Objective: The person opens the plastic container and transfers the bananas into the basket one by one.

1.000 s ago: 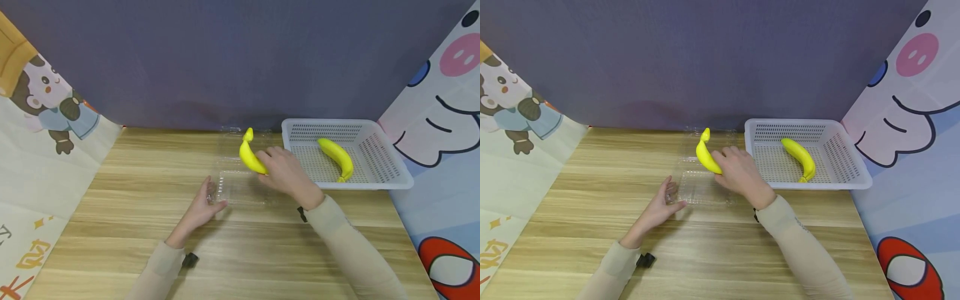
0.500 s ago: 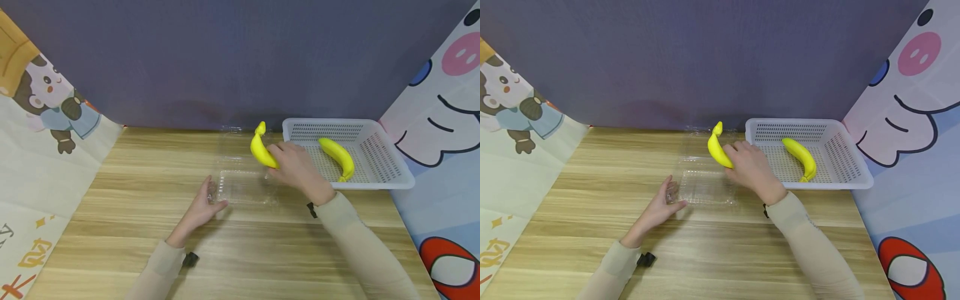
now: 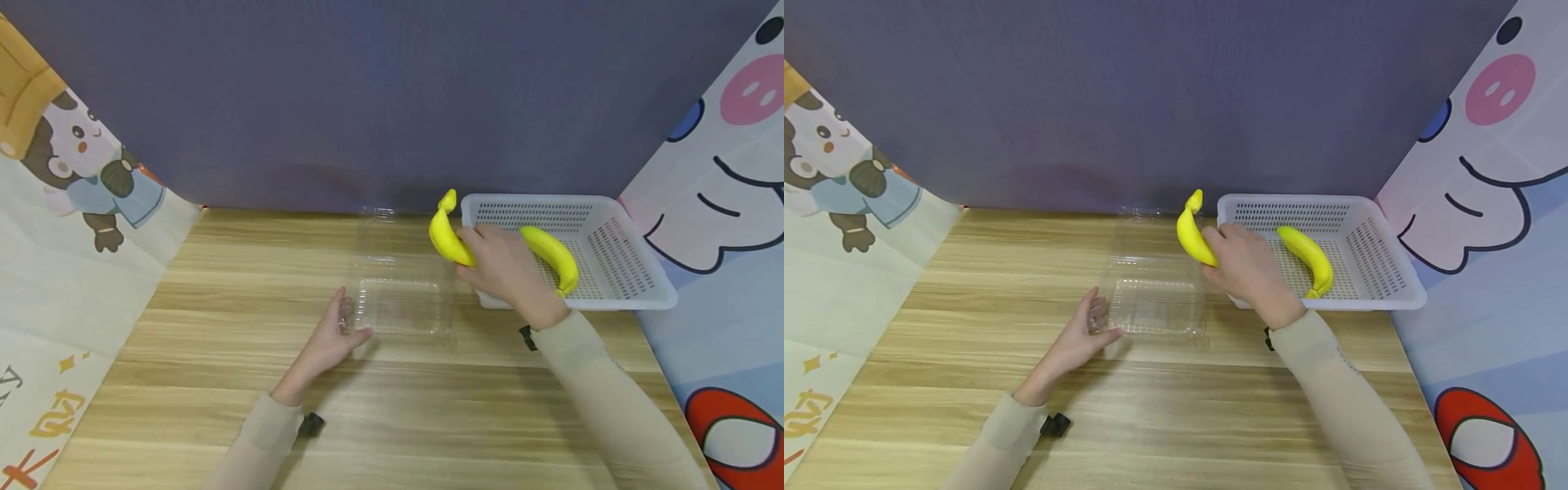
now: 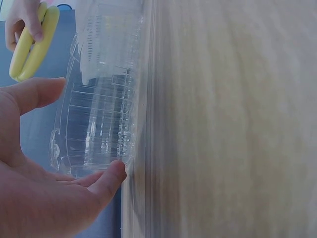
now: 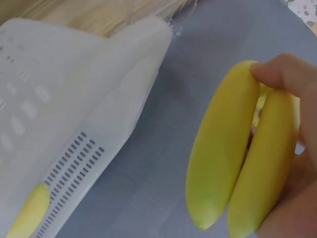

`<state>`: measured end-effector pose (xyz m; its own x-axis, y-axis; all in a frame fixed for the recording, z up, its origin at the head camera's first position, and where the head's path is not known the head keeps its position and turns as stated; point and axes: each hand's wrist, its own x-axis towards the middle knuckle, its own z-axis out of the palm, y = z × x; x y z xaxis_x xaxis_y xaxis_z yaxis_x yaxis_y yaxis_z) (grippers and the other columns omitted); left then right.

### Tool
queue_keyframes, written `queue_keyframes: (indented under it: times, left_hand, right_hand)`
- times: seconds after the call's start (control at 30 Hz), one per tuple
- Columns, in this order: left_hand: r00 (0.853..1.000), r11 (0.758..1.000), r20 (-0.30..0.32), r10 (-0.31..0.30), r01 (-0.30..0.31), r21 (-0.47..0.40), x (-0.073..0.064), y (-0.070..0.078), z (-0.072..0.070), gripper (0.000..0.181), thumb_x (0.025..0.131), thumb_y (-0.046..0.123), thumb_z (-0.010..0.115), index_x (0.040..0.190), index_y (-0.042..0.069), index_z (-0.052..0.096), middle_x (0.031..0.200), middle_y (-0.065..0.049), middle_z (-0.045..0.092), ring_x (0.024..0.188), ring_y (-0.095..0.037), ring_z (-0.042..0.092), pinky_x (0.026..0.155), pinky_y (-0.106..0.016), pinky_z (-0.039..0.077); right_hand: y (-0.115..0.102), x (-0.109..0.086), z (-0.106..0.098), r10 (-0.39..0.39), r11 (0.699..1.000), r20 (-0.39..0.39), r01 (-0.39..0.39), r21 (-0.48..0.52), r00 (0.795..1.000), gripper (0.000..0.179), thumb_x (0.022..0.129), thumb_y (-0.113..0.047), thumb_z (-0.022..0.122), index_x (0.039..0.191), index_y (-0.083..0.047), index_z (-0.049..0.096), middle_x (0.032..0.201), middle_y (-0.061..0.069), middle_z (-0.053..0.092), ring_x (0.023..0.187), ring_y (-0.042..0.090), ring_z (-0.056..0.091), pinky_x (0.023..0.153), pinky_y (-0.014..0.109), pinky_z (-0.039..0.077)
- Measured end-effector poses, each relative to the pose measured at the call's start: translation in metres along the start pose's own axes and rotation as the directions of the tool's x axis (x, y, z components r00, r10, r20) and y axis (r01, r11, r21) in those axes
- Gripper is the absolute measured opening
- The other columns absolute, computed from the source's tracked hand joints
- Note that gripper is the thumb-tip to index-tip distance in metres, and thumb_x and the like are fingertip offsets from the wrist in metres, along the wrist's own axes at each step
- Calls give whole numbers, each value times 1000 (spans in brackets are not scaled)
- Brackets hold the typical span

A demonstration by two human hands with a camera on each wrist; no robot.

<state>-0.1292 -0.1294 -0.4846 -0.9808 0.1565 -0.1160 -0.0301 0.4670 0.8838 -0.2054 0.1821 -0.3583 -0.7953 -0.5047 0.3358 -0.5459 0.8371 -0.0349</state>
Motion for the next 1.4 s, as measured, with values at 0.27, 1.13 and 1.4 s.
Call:
queue_keyframes:
  times: [0.27, 1.13, 1.4]
  left_hand:
    - [1000, 1000, 0, 7, -7, 2, 0, -1, 0, 106, 80, 35, 76, 153, 12, 3, 151, -14, 30, 133, -38, 35, 106, -56, 32]
    - [1000, 999, -13, -24, 24, 22, -1, 1, 1, 105, 80, 36, 75, 154, 15, 3, 152, -14, 28, 134, -37, 34, 107, -56, 30]
    - [1000, 1000, -10, -10, 10, 13, -2, 1, 1, 104, 81, 35, 75, 153, 14, 3, 152, -15, 28, 134, -39, 34, 106, -57, 32]
  right_hand:
    - [12, -4, -5, 54, 998, 40, -55, 30, 998, 46, 77, -27, 71, 117, -9, 57, 81, 0, 51, 72, 20, 46, 58, 30, 39]
    - [46, -16, -8, 200, 976, 74, -205, 67, 977, 38, 80, -23, 66, 114, -9, 57, 81, 4, 54, 69, 22, 48, 53, 33, 42]
    - [56, -20, -5, 211, 975, 77, -216, 60, 974, 37, 81, -25, 67, 112, -9, 57, 80, 4, 52, 69, 22, 47, 54, 34, 42]
